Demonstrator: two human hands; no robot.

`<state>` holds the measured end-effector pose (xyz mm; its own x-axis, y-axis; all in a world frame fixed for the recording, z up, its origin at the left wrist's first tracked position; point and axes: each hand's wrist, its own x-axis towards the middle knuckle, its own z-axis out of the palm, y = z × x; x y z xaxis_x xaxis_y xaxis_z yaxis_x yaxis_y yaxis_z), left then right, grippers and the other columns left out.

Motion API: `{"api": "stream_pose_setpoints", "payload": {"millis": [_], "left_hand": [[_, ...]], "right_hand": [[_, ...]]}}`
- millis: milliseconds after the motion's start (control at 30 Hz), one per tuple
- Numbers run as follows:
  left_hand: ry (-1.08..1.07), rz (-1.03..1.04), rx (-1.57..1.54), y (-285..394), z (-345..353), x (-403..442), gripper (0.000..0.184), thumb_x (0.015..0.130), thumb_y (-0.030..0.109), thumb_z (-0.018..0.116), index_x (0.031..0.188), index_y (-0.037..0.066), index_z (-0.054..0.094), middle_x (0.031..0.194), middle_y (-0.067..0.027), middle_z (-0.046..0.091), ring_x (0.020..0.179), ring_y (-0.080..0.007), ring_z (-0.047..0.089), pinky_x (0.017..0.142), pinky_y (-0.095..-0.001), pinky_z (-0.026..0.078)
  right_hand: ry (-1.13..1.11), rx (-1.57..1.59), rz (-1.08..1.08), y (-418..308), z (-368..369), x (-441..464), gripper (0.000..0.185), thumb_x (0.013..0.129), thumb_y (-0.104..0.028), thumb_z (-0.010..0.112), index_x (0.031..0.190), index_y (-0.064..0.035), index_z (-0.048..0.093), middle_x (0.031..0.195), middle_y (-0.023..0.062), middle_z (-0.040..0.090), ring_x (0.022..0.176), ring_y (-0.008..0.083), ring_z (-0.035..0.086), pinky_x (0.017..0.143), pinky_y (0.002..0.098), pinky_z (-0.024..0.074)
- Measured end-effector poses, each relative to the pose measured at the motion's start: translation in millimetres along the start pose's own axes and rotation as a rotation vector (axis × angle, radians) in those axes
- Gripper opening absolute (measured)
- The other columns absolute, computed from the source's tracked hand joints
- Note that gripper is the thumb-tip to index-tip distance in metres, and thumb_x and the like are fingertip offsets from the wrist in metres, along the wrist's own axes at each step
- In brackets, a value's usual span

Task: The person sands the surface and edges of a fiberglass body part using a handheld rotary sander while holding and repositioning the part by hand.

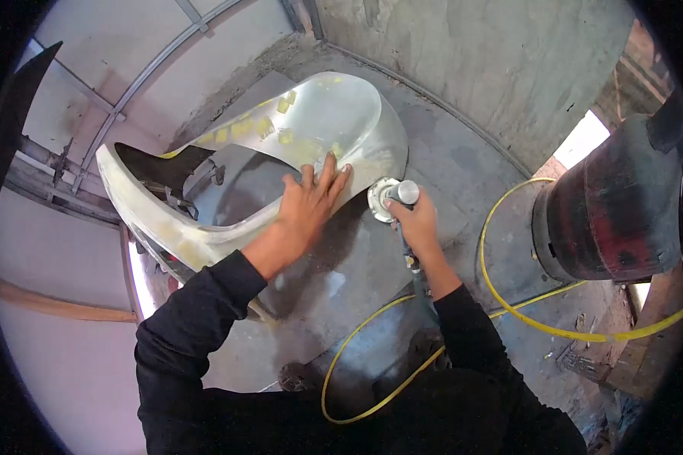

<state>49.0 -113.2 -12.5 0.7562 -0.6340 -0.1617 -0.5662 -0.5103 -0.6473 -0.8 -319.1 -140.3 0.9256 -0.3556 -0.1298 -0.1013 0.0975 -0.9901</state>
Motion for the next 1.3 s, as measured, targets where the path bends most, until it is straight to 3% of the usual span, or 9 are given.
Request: {"api": "stream_pose_setpoints", "payload": {"millis": [200,233,367,500,633,733,900,1133,1300], "left_hand": [[0.014,0.095,0.146,15.9,-7.0,34.2,0.133,0.068,0.072,0.083,0.169,0.008,0.025,0.175,-0.016,0.02,0.155,-0.0415,0.03,0.12,-0.0569,0.034],[0.036,0.074,0.158,25.4,0.1,41.7,0.116,0.082,0.066,0.074,0.167,0.004,0.027,0.175,-0.0161,0.021,0.16,-0.0401,0.022,0.129,-0.0562,0.021],[0.114,0.112,0.29,51.8,16.8,57.8,0.085,0.096,0.044,0.054,0.165,-0.002,0.031,0.174,-0.0173,0.027,0.163,-0.034,0.018,0.133,-0.0513,0.013],[0.179,0.219,0.301,65.8,48.5,42.2,0.092,0.093,0.048,0.059,0.164,-0.004,0.031,0.175,-0.019,0.024,0.163,-0.0353,0.019,0.133,-0.0497,0.014],[0.118,0.021,0.149,43.6,12.0,26.6,0.109,0.082,0.057,0.068,0.164,-0.004,0.031,0.173,-0.0234,0.025,0.163,-0.0379,0.018,0.133,-0.0509,0.013],[0.051,-0.021,0.19,49.7,8.6,43.7,0.072,0.104,0.033,0.044,0.165,-0.002,0.03,0.174,-0.0197,0.024,0.163,-0.0376,0.018,0.133,-0.0526,0.012],[0.199,0.014,0.331,88.9,50.2,93.2,0.083,0.098,0.048,0.051,0.164,0.0,0.035,0.174,-0.0196,0.025,0.163,-0.036,0.018,0.133,-0.0522,0.011],[0.04,0.18,0.272,86.8,33.4,90.2,0.083,0.099,0.051,0.051,0.163,0.001,0.037,0.174,-0.0176,0.027,0.163,-0.0343,0.017,0.133,-0.051,0.01],[0.119,0.014,0.143,51.7,17.3,58.6,0.105,0.086,0.062,0.068,0.164,0.0,0.036,0.174,-0.0201,0.024,0.163,-0.0352,0.016,0.133,-0.0506,0.012]], "right_hand": [[0.016,-0.064,-0.014,12.2,15.1,-1.6,0.039,0.086,-0.019,0.084,0.115,0.0001,0.067,0.093,0.0142,0.075,0.064,0.0208,0.07,0.06,0.0364,0.0557],[0.02,-0.081,-0.013,9.3,13.6,-0.5,0.038,0.086,-0.019,0.084,0.115,0.0004,0.067,0.094,0.0145,0.076,0.064,0.0208,0.07,0.06,0.0363,0.0557],[0.088,-0.001,-0.019,6.9,6.0,11.9,0.039,0.086,-0.018,0.084,0.114,0.002,0.067,0.094,0.015,0.076,0.067,0.0209,0.072,0.059,0.0353,0.0557],[0.192,-0.027,-0.012,9.7,-9.4,23.6,0.039,0.087,-0.018,0.082,0.116,0.0034,0.066,0.096,0.014,0.076,0.069,0.0202,0.072,0.06,0.0332,0.0564],[0.169,0.031,0.003,-4.1,-24.5,25.4,0.038,0.088,-0.017,0.081,0.116,0.0041,0.066,0.098,0.0137,0.075,0.07,0.0175,0.072,0.06,0.0323,0.0558],[0.17,0.075,-0.011,-13.8,-27.1,25.1,0.036,0.088,-0.015,0.081,0.115,0.0044,0.066,0.096,0.0126,0.074,0.068,0.0161,0.07,0.059,0.0315,0.055],[0.158,0.141,0.006,-19.9,-30.1,28.5,0.035,0.09,-0.014,0.081,0.115,0.0048,0.064,0.099,0.0121,0.072,0.07,0.015,0.068,0.056,0.0302,0.0539],[0.172,0.101,0.008,-23.2,-34.0,37.0,0.032,0.09,-0.013,0.08,0.111,0.0043,0.064,0.092,0.0101,0.072,0.068,0.0151,0.067,0.057,0.0311,0.0547],[0.141,0.071,-0.015,-28.1,-27.4,37.2,0.032,0.09,-0.014,0.081,0.111,0.0041,0.064,0.088,0.0098,0.071,0.067,0.015,0.067,0.058,0.0313,0.0545]]}}
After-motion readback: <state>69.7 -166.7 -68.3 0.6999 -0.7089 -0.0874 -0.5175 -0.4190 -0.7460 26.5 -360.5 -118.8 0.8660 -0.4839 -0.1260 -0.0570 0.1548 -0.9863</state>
